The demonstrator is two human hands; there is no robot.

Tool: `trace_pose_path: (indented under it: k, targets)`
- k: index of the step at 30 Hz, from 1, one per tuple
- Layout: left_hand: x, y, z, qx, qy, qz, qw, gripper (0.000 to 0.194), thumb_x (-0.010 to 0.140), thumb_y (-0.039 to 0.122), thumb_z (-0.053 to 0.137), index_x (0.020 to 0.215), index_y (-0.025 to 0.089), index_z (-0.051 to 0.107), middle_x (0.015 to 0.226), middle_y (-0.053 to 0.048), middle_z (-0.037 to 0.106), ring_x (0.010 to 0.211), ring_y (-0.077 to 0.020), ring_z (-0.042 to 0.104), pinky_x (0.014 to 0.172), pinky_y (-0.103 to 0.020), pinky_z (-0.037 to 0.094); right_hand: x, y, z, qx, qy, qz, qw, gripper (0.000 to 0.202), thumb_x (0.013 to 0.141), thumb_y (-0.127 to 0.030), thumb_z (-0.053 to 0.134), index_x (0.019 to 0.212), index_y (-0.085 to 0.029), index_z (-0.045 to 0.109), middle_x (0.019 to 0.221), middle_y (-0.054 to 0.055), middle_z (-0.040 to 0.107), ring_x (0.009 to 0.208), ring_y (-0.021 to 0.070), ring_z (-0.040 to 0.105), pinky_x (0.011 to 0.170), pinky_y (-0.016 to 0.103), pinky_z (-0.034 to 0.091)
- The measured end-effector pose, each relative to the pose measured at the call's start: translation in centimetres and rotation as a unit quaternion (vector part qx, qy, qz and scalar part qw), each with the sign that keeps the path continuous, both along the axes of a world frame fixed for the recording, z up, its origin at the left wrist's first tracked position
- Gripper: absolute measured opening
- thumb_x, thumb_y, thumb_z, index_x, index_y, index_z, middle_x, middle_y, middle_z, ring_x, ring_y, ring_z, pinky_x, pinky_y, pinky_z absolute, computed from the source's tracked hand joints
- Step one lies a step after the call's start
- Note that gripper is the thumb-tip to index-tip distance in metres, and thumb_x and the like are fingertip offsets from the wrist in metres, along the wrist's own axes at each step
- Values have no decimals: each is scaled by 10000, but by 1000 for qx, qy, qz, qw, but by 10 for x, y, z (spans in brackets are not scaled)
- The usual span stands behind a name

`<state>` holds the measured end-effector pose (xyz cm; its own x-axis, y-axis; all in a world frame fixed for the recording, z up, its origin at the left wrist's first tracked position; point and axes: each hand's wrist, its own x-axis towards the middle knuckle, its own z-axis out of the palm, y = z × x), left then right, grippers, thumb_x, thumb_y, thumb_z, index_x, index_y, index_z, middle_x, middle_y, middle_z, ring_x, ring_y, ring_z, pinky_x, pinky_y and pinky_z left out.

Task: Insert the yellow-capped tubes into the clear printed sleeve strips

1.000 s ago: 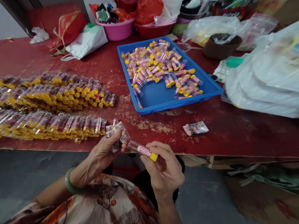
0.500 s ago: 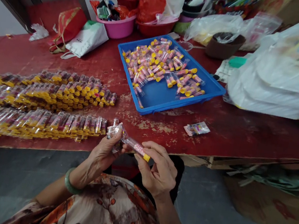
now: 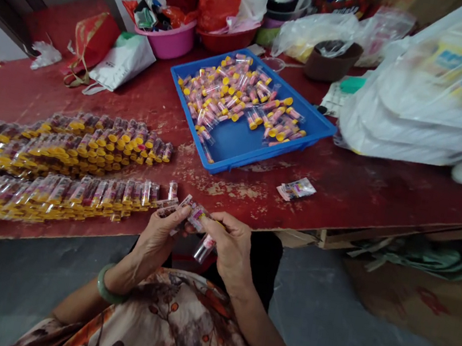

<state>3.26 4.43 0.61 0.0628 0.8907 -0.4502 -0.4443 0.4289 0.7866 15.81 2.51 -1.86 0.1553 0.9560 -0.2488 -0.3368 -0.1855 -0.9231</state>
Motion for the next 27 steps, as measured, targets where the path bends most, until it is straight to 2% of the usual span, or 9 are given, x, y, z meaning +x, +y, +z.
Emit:
trace_pose_path:
  k: [7, 10, 13, 16, 20, 23, 27]
  targets:
    - [-2, 5, -5, -16, 10, 24, 1000, 254, 615, 303, 828, 691, 127, 660, 571, 12, 618, 474, -78, 533, 482, -197, 402, 23, -7, 1, 0, -8, 35, 999, 201, 757, -369, 715, 767, -177, 658, 572, -30, 542, 503, 68, 459, 467, 192, 347]
    - [-2, 7, -9, -22, -16, 23, 999, 277, 620, 332, 827, 697, 137, 646, 563, 26, 596, 463, -73, 519, 461, -193, 392, 40, -11, 3, 73, -20, 26, 997, 140, 791, -322, 686, 833, -191, 655, 656, -24, 560, 502, 59, 454, 459, 197, 344]
    - [-1, 9, -12, -48, -44, 16, 998, 315, 609, 365, 832, 694, 145, 624, 560, 36, 581, 443, -65, 504, 440, -190, 385, 49, -17, 6, 140, -47, 17, 989, 98, 809, -239, 661, 898, -203, 642, 807, -1, 602, 553, 75, 521, 518, 224, 420]
    - [0, 9, -15, -86, -63, 14, 994, 341, 589, 375, 844, 687, 147, 610, 563, 35, 576, 445, -62, 509, 432, -182, 388, 49, -22, 9, 184, -69, -6, 981, 118, 810, -175, 646, 921, -207, 622, 917, 17, 602, 615, 91, 566, 571, 246, 470]
    - [3, 9, -12, -104, -79, 16, 991, 329, 595, 350, 846, 700, 147, 611, 581, 32, 585, 454, -54, 515, 425, -162, 399, 45, -26, 7, 228, -83, -20, 970, 142, 811, -159, 634, 943, -207, 610, 941, 37, 587, 714, 129, 592, 618, 282, 505]
    - [6, 7, -4, -128, -88, 20, 988, 347, 562, 327, 866, 709, 144, 610, 583, 38, 585, 450, -48, 516, 425, -150, 415, 42, -26, 7, 276, -147, -39, 949, 174, 793, -146, 648, 949, -213, 613, 940, 49, 596, 819, 169, 606, 688, 317, 523]
    - [8, 4, 7, -165, -92, 30, 982, 388, 523, 316, 885, 723, 142, 602, 585, 44, 587, 444, -45, 524, 419, -140, 419, 38, -27, 8, 349, -293, -66, 887, 289, 751, -88, 676, 999, -225, 619, 973, 61, 623, 881, 196, 615, 744, 354, 531]
